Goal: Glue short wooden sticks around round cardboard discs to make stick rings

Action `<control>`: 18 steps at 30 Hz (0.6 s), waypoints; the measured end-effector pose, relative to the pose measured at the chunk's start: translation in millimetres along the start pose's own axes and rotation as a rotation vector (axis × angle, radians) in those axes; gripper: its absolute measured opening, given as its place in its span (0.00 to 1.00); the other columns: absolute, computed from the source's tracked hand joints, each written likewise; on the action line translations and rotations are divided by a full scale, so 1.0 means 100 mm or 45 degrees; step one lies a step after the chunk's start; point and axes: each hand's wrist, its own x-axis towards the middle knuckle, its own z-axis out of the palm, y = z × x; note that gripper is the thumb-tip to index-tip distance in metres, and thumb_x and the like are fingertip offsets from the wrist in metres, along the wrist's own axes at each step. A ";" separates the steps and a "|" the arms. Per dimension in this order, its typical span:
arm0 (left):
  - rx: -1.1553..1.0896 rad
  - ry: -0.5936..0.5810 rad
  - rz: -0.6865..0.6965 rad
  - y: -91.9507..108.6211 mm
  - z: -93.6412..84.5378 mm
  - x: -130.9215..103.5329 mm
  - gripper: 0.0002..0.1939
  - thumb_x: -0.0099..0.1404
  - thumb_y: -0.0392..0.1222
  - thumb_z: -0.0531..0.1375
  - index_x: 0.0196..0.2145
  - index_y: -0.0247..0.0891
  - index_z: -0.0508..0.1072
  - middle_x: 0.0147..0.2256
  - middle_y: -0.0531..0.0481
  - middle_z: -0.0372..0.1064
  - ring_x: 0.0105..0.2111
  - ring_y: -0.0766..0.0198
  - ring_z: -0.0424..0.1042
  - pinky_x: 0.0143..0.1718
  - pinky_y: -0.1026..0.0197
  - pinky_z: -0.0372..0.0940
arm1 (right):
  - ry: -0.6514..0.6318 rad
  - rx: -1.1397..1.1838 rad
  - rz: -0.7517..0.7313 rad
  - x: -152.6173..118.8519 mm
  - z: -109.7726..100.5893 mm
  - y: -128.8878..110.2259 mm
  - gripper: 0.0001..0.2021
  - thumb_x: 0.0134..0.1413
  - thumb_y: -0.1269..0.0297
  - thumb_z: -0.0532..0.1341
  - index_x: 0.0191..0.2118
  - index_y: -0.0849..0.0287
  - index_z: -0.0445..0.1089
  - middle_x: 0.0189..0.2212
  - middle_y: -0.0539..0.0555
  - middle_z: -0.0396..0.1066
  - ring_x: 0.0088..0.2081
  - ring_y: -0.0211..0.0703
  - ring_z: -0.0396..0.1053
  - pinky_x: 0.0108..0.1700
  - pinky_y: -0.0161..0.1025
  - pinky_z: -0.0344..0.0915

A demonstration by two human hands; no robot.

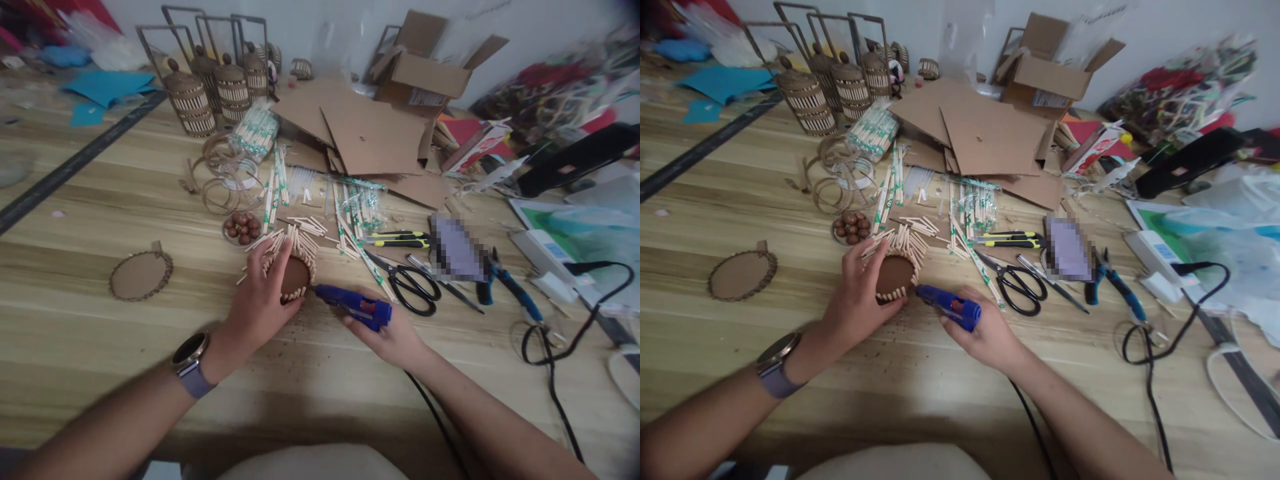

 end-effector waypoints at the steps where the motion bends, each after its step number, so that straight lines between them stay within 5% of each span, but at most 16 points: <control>1: 0.003 0.002 -0.004 0.00 0.00 0.00 0.60 0.53 0.36 0.73 0.71 0.51 0.39 0.63 0.36 0.47 0.63 0.39 0.59 0.57 0.37 0.69 | -0.002 0.064 0.043 0.00 -0.02 0.00 0.12 0.59 0.53 0.61 0.34 0.56 0.70 0.31 0.55 0.73 0.34 0.47 0.71 0.36 0.40 0.67; 6: 0.005 0.000 0.003 0.00 -0.01 0.00 0.60 0.53 0.36 0.73 0.71 0.50 0.39 0.63 0.35 0.48 0.64 0.39 0.60 0.58 0.38 0.69 | -0.211 0.404 0.230 -0.04 -0.25 -0.02 0.20 0.51 0.51 0.70 0.44 0.56 0.68 0.30 0.51 0.74 0.29 0.42 0.70 0.30 0.37 0.67; 11: 0.005 0.000 -0.003 -0.01 -0.01 0.00 0.59 0.55 0.38 0.73 0.71 0.51 0.40 0.63 0.36 0.48 0.63 0.39 0.60 0.57 0.38 0.70 | -0.390 0.147 0.151 -0.06 -0.31 -0.07 0.18 0.52 0.47 0.70 0.38 0.56 0.72 0.28 0.50 0.73 0.27 0.40 0.68 0.27 0.34 0.63; 15: -0.003 -0.002 0.008 -0.02 -0.01 0.01 0.59 0.54 0.37 0.73 0.71 0.50 0.41 0.63 0.36 0.49 0.64 0.39 0.59 0.58 0.37 0.69 | -0.211 -0.140 -0.065 -0.02 -0.35 -0.08 0.19 0.55 0.45 0.68 0.41 0.57 0.74 0.37 0.57 0.77 0.38 0.49 0.74 0.39 0.40 0.68; 18: 0.011 -0.016 0.002 -0.02 -0.02 0.01 0.58 0.54 0.38 0.73 0.71 0.48 0.42 0.63 0.35 0.49 0.64 0.38 0.58 0.58 0.35 0.68 | 0.106 -0.382 -0.001 -0.07 -0.57 0.00 0.13 0.64 0.51 0.60 0.41 0.55 0.74 0.38 0.59 0.77 0.40 0.52 0.74 0.43 0.44 0.68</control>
